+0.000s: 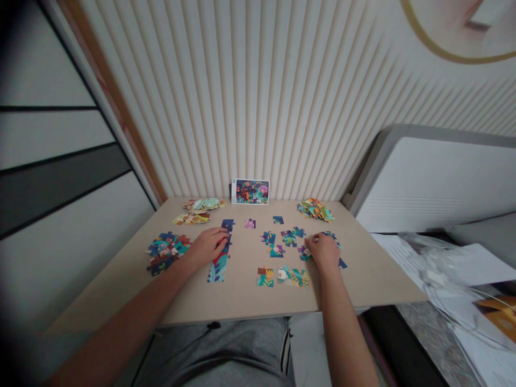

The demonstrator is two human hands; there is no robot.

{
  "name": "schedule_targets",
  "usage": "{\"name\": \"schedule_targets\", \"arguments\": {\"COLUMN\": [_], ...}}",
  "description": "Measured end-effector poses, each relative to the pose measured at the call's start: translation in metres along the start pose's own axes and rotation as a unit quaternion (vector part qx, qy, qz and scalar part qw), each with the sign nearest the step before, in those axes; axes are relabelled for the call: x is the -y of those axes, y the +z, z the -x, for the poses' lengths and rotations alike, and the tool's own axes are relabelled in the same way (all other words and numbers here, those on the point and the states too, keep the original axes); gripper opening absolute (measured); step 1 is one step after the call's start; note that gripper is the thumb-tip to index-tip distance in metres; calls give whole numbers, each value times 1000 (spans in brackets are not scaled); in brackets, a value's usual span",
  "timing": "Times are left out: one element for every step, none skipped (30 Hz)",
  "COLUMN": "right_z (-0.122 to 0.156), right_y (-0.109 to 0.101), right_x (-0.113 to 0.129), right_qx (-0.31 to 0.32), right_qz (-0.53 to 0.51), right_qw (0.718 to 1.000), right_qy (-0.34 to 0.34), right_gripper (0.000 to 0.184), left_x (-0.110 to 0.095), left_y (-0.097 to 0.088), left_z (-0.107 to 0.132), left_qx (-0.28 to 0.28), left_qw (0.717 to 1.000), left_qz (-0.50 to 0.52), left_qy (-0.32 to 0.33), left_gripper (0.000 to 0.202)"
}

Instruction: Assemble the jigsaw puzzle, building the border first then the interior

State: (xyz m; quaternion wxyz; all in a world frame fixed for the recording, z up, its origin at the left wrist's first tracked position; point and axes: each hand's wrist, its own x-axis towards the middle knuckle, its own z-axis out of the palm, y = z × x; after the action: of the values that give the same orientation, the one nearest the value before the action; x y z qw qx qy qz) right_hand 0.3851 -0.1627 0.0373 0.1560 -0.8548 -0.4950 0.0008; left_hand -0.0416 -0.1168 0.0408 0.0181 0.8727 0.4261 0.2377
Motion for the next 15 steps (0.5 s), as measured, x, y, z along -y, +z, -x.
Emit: {"name": "schedule_targets", "arguments": {"right_z": [0,0,0,1,1,1,1,2,2,2,3,4,5,6,7], "right_y": [0,0,-1,-1,-1,-1,-1,-1,-2,-2,-2,-3,-3,-4,-5], "right_x": [0,0,0,0,0,0,1,1,1,2,2,3,3,4,5], "right_qx": [2,3,4,6,6,6,6,5,4,3,3,2,1,-1,-2], "right_qz": [-1,-1,-2,-3,-3,-3,-2,-1,1,1,1,-1,-2,-2,-1], "right_qw": [1000,1000,1000,1000,1000,1000,1000,1000,1000,1000,1000,1000,1000,1000,1000], "right_qy": [0,1,0,-1,-2,-3,-4,-4,-4,-4,-6,-8,-10,-13,-16], "right_gripper": [48,48,48,48,47,47,47,48,48,48,48,48,48,48,48], "left_x": [-1,-3,-5,-6,-8,-10,-13,-15,-17,-19,-21,-23,-24,-25,-25], "left_y": [-1,-1,-1,-1,-1,0,0,1,1,2,3,4,5,6,7], "left_z": [0,0,-1,-1,-2,-2,-3,-5,-7,-9,-12,-16,-20,-25,-31], "left_qx": [-3,-4,-5,-4,-3,0,4,12,21,32,41,49,55,60,63], "left_qw": [1000,1000,1000,1000,999,999,998,998,996,995,994,992,991,991,991], "left_qz": [1,0,-2,-6,-11,-17,-25,-35,-45,-54,-62,-67,-69,-68,-67], "left_qy": [6,12,19,27,35,42,50,59,68,77,86,93,99,101,100], "left_gripper": [29,29,28,28,28,28,27,27,27,27,27,27,28,29,30]}}
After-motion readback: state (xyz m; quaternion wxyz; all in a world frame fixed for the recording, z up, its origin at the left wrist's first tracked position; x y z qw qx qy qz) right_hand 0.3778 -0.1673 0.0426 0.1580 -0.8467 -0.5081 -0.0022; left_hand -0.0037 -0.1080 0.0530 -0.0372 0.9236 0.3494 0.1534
